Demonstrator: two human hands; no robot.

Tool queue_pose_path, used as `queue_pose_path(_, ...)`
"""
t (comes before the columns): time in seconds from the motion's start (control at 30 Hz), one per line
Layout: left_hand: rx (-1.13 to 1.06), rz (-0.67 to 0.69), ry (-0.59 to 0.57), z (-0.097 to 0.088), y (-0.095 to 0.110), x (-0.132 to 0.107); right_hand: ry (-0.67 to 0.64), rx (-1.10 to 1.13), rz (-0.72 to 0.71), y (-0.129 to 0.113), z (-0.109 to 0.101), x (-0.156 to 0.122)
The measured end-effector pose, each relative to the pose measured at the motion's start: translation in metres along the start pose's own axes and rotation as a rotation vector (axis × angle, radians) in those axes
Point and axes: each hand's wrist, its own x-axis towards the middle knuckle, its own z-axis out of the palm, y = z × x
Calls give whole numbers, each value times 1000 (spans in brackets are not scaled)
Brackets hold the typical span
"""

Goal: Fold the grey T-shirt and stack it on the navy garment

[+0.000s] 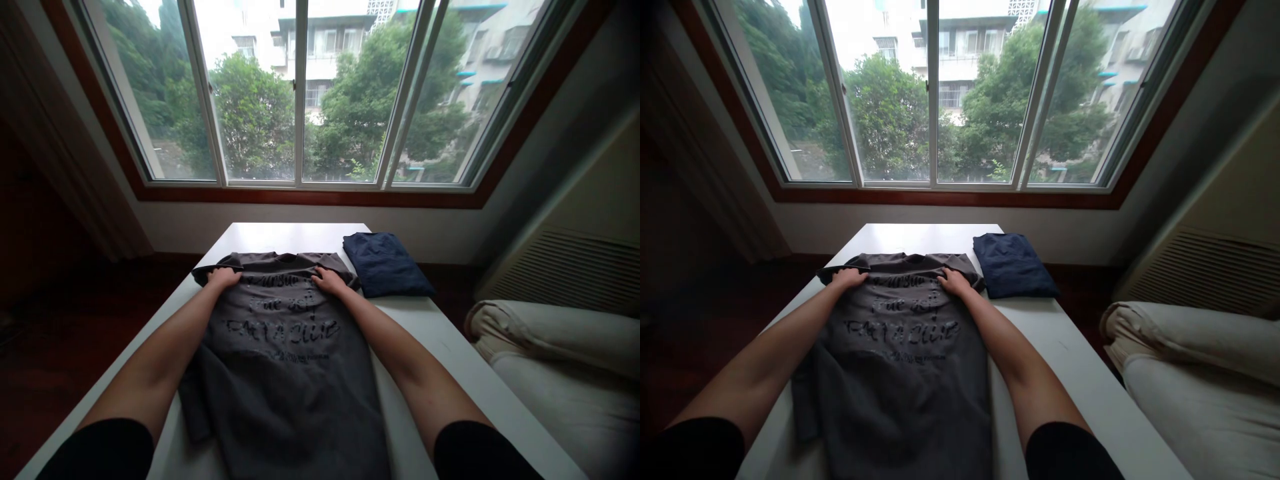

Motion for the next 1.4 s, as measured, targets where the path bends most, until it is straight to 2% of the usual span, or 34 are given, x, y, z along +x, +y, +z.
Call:
queue_pose_path(0.13,-50,154,7,8,30,23,47,-2,-44,-11,1,23)
queue_pose_path(0.23,-102,285,39,23,51,31,14,-34,-62,-20,3,31)
queue_pose_path(0.4,-214,374,6,50,63,41,-94,-71,-91,-24,9,35)
queue_pose_path(0.57,-244,325,-46,54,59,60,-158,-102,-98,-23,6,47)
queue_pose_path(0.73,-256,276,-77,55,62,84,-150,-100,-99,-18,9,69)
queue_pose_path(0.9,-260,213,-70,63,62,105,-146,-80,-75,-12,18,95)
queue_pose_path(1.23,-292,138,-45,65,51,159,-154,-64,-57,-11,26,144)
queue_pose_path(1.4,-315,116,-7,68,51,169,-49,7,145,-13,29,152)
